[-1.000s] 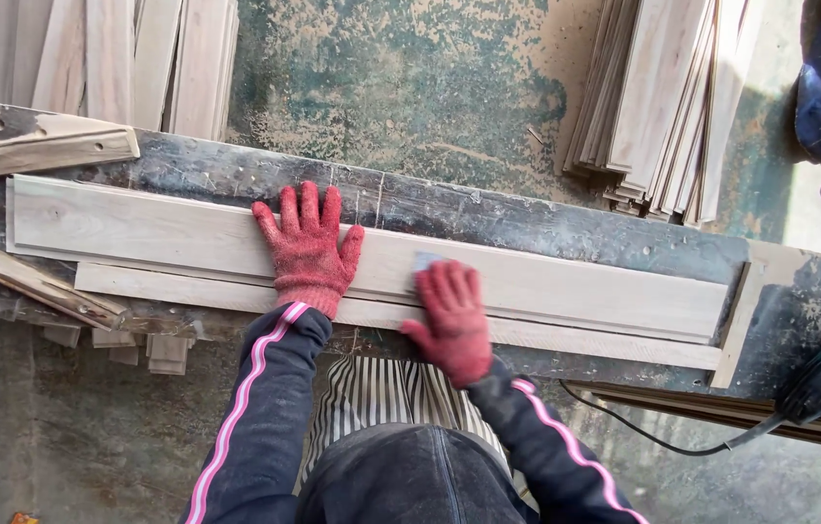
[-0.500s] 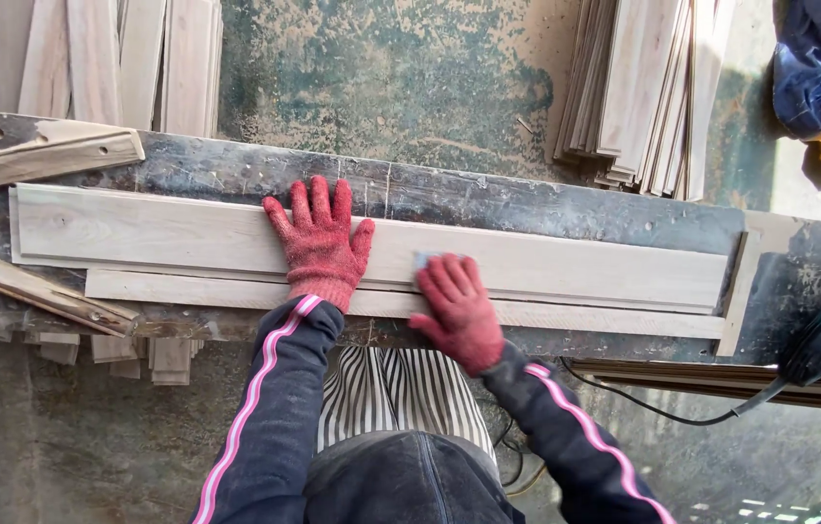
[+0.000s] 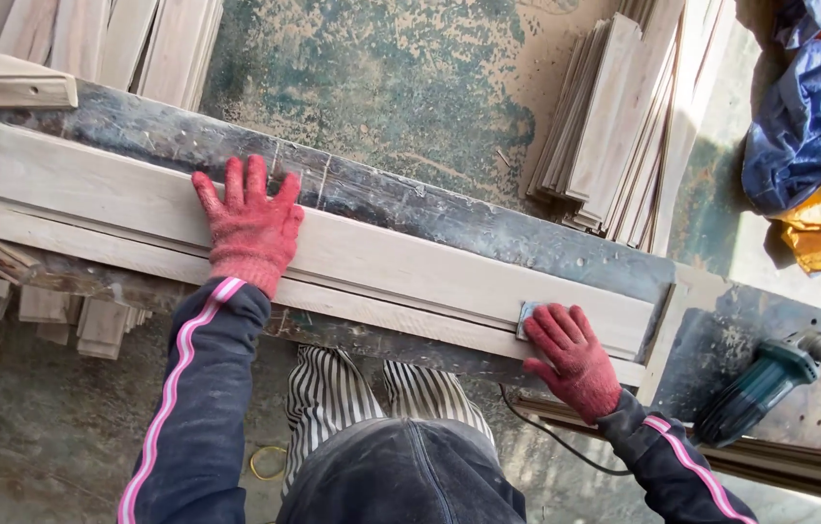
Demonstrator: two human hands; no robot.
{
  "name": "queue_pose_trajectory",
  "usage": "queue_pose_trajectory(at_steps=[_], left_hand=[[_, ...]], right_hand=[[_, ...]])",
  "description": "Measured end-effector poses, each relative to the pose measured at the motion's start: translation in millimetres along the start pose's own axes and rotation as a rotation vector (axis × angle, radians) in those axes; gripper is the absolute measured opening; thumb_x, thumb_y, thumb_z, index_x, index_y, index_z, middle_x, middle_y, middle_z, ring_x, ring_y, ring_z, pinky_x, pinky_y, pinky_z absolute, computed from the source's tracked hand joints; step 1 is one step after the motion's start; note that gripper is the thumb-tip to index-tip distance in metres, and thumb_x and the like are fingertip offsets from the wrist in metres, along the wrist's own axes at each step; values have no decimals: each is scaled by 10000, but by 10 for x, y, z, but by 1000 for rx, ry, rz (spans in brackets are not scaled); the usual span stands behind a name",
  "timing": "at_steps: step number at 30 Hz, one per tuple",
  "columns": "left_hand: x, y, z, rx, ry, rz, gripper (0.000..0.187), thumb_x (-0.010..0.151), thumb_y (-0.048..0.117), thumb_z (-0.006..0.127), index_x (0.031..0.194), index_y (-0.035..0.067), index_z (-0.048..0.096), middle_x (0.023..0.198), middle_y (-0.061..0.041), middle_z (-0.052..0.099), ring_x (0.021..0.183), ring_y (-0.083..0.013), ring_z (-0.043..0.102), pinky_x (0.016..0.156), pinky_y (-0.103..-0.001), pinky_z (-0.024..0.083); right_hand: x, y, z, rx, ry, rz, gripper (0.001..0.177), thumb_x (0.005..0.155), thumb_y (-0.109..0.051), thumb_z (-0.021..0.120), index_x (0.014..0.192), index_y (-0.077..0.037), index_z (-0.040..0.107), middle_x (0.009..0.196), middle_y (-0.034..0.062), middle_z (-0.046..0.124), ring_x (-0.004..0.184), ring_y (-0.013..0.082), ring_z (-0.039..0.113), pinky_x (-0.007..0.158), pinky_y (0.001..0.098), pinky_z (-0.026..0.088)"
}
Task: Manual sanding of a wooden board using a sanding block on a workbench.
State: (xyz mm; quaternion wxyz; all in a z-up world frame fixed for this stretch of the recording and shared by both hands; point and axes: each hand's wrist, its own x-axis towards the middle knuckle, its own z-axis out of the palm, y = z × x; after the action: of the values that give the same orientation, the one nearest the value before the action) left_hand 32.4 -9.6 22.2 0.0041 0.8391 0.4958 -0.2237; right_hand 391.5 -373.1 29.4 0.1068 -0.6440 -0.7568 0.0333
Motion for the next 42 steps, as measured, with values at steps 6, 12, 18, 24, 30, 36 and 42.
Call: queue_pose_trajectory(at_steps=[6,12,18,24,30,36,42], left_hand=[[-161,662,-347,-238,-206,-231,443,1082,371,399,1521,415,425,1688,-59,266,1576,-416,58,1101,-819,132],[-350,899,-416,-290,-238,-375,514,1112,489,239,1617,396,232,1738,-122,78,1580,-397,-56,1113,-830,-2],[-239,756,160,-421,20,-220,732,1007,593,311,1648,256,207,1723,-195,59,1538,-519,-52,989,-923,-93],[-331,864,-151,-277,-147,-317,628,1068,590,263,1646,349,218,1744,-145,104,1593,-422,-26,1122,-838,-65],[-316,850,-44,-296,-122,-297,632,1076,597,250,1655,347,207,1747,-148,75,1590,-419,-56,1116,-844,-77],[-328,847,-154,-287,-173,-313,638,1062,594,262,1651,356,201,1747,-141,83,1592,-421,-35,1127,-824,-64],[-342,865,-189,-299,-186,-323,626,1068,572,269,1647,341,209,1744,-154,80,1587,-432,-35,1128,-824,-47]], right_hand=[[1180,-302,303,285,110,-377,694,1040,-636,349,1269,-60,661,1248,202,645,1233,404,607,1099,566,456],[1768,-514,435,370,163,-542,756,1051,-637,237,1302,-52,644,1224,201,633,1220,399,606,1091,558,460],[103,718,-18,190,-267,-378,762,869,-474,676,1515,-128,470,1590,55,464,1491,280,412,1279,512,297],[936,170,137,255,-46,-563,706,1031,-638,308,1256,-61,645,1213,193,638,1188,403,604,1075,561,466],[1820,-527,467,393,141,-625,771,1034,-645,228,1253,-43,658,1178,197,642,1169,396,617,1090,559,467],[340,590,-75,237,-62,-475,625,1040,-555,400,1316,-45,634,1278,212,633,1228,416,598,1082,568,445],[438,563,-33,204,-84,-486,663,1067,-571,260,1226,-62,654,1175,188,633,1136,400,615,1039,547,485]])
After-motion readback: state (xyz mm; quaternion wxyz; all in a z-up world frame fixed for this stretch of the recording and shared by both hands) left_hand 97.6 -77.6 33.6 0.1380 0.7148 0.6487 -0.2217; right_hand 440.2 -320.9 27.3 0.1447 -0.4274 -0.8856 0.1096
